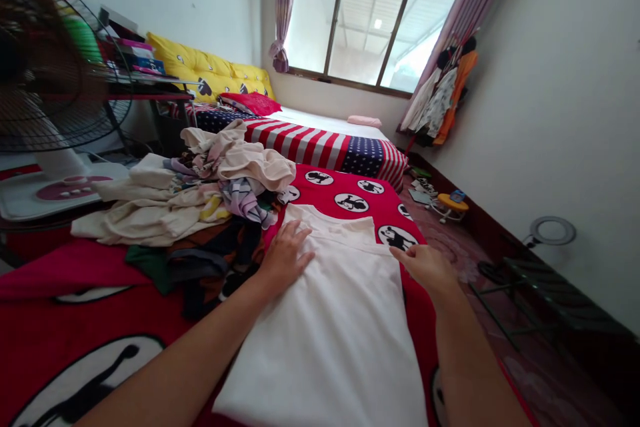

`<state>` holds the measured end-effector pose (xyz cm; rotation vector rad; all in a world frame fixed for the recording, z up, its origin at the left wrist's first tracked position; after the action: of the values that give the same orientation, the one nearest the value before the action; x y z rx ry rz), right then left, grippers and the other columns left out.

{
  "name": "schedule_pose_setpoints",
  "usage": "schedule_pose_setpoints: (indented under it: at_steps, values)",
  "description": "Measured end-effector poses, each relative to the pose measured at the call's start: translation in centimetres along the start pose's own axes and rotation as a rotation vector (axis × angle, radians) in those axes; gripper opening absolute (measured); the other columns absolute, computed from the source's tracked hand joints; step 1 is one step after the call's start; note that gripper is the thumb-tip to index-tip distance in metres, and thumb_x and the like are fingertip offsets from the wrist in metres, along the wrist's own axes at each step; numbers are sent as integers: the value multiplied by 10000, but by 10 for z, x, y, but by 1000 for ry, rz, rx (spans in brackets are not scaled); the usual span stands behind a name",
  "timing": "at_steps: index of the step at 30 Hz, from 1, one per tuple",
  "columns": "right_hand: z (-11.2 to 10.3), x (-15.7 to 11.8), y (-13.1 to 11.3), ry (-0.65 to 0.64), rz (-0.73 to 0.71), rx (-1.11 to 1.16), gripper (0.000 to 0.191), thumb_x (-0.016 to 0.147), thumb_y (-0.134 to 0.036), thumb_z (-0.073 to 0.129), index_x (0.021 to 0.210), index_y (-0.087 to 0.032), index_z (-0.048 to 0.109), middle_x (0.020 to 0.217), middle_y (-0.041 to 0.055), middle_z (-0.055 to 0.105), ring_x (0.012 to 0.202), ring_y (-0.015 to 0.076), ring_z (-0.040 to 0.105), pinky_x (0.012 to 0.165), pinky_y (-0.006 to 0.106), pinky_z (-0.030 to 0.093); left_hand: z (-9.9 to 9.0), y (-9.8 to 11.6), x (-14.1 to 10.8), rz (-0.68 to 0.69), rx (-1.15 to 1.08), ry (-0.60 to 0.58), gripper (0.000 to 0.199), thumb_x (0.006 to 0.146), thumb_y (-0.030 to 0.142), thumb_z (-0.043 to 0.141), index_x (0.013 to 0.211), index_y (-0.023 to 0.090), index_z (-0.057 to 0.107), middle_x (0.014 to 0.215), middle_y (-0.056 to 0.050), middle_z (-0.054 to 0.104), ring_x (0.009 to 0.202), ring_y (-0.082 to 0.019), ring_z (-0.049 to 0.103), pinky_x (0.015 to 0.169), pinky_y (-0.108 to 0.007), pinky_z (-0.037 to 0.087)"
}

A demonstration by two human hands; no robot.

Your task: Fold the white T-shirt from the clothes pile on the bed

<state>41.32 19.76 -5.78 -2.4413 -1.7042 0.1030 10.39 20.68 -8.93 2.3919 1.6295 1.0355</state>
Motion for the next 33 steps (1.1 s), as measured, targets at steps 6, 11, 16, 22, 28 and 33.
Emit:
schedule_pose_setpoints:
  at_steps: [6,11,16,22,28,33]
  values:
    - [21,2,-4,-70,25,35,495,711,-663,500,791,-218,702,863,148,696,833,324,645,655,389,427,-3,0,-1,-4,-24,7,427,781,265,628,1202,198,597,1373,-121,465,1274,-290,430,1066,-435,369]
    - [24,3,-4,-44,1,135,267,647,-472,620,722,-224,684,832,104,694,795,282,632,621,342,410,-11,-18,2,-117,10,54,560,759,294,658,1288,162,528,1252,-136,545,1183,-295,500,1017,-424,410]
    - [14,0,-26,4,-109,670,202,638,-381,622,599,-186,590,620,16,596,622,167,551,576,270,393,-14,-30,4,-219,11,39,577,740,295,687,1280,157,539,1089,-124,609,1042,-284,572,908,-390,471]
    - [4,-57,-114,-348,-541,969,231,675,-392,703,701,-180,617,761,12,627,712,145,576,647,246,435,-17,-34,4,-250,-86,54,544,724,192,671,1257,180,563,1013,-79,639,911,-217,604,821,-313,484]
    - [-5,-81,-133,-358,-650,732,148,734,-330,651,740,-184,676,743,25,665,702,157,586,648,259,432,-18,-42,3,-291,-194,75,598,708,205,673,1288,172,533,939,-48,654,764,-170,603,737,-278,486]
    - [5,-83,-117,-292,-544,316,190,651,-392,727,705,-225,655,703,-2,641,641,157,560,548,253,335,-21,-40,2,-309,-159,90,572,706,261,685,1254,175,547,941,-51,641,778,-179,612,709,-274,476]
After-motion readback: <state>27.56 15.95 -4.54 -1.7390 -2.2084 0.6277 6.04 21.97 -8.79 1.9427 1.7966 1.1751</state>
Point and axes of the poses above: each hand's wrist, its own x-axis towards the middle knuckle, its own z-axis out of the palm, y = z × x, the point moved 9 cm from there along x, towards the middle knuckle
